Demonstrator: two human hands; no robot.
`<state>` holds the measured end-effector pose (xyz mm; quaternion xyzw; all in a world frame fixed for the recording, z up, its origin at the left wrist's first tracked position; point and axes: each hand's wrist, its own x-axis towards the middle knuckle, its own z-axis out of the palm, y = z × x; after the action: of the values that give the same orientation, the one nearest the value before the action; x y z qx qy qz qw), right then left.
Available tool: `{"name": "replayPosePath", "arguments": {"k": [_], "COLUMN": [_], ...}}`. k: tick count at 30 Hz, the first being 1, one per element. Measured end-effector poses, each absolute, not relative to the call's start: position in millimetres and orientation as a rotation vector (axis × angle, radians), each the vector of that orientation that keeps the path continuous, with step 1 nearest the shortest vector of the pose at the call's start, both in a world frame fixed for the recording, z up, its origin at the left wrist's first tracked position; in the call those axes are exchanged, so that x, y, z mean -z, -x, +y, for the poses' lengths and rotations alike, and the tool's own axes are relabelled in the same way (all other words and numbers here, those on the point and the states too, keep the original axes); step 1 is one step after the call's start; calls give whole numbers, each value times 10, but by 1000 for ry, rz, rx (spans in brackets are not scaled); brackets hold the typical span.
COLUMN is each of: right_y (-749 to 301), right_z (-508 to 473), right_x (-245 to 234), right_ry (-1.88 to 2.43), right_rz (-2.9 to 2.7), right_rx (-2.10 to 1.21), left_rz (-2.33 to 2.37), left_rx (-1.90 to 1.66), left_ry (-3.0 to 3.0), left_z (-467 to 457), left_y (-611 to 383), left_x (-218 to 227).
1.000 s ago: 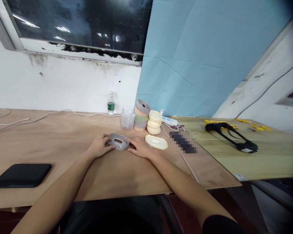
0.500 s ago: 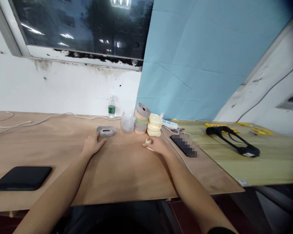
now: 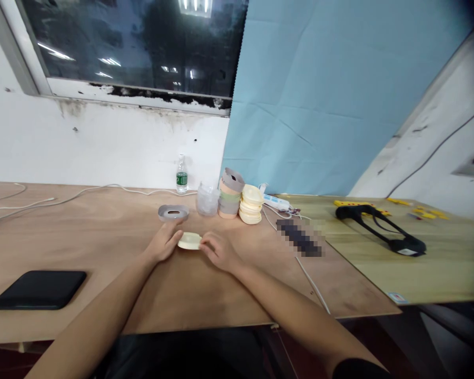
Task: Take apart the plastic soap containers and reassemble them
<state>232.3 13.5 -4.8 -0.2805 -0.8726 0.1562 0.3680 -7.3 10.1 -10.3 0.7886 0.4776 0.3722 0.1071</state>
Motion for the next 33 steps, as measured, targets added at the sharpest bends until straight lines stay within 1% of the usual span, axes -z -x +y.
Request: {"name": "replayPosePath", "arguments": {"k": [3, 5, 7, 9, 12, 15, 19, 23, 25, 28, 30, 33], "right_y": [-2360, -2406, -2435, -2427, -2363, -2322, -2397, -2480, -2484, -2471, -2464, -2458], "right_z": [226, 281, 278, 219, 113, 96, 188, 270, 307, 365, 393, 411], "right_x": [116, 152, 150, 108, 31, 23, 93, 120, 122, 138, 158, 191], "right_ry": [892, 928, 868, 747, 565, 527, 696, 898, 996, 1207, 1326, 1380], "right_rz": [-1841, -1784, -1938, -2189, -2490, -2596, -2525, -2242, -2125, -2216, -2318, -2361], "right_rx": [-664, -762, -789, -718, -522, -439, -506, -671, -690, -492, -331, -263], "left_rz": [1326, 1323, 1306, 1298, 1371, 1416, 1460, 1463, 1491, 1619, 1727, 1821], "left_rx": [-1178, -1038, -806, -659, -636, -627, -676, -819, -924, -960, -818, -784], "left_ry": [-2281, -2312, -2415, -2520, -2571, -2573, -2512, -2420, -2372, -2323, -2328, -2351], "left_z": [74, 71, 76, 85, 102, 115, 107, 88, 104, 175, 230, 283], "left_y": [97, 88, 42, -22, -76, -36, 84, 131, 116, 85, 75, 86], "left_x": [67, 62, 74, 98, 129, 123, 49, -7, 18, 119, 194, 256]}}
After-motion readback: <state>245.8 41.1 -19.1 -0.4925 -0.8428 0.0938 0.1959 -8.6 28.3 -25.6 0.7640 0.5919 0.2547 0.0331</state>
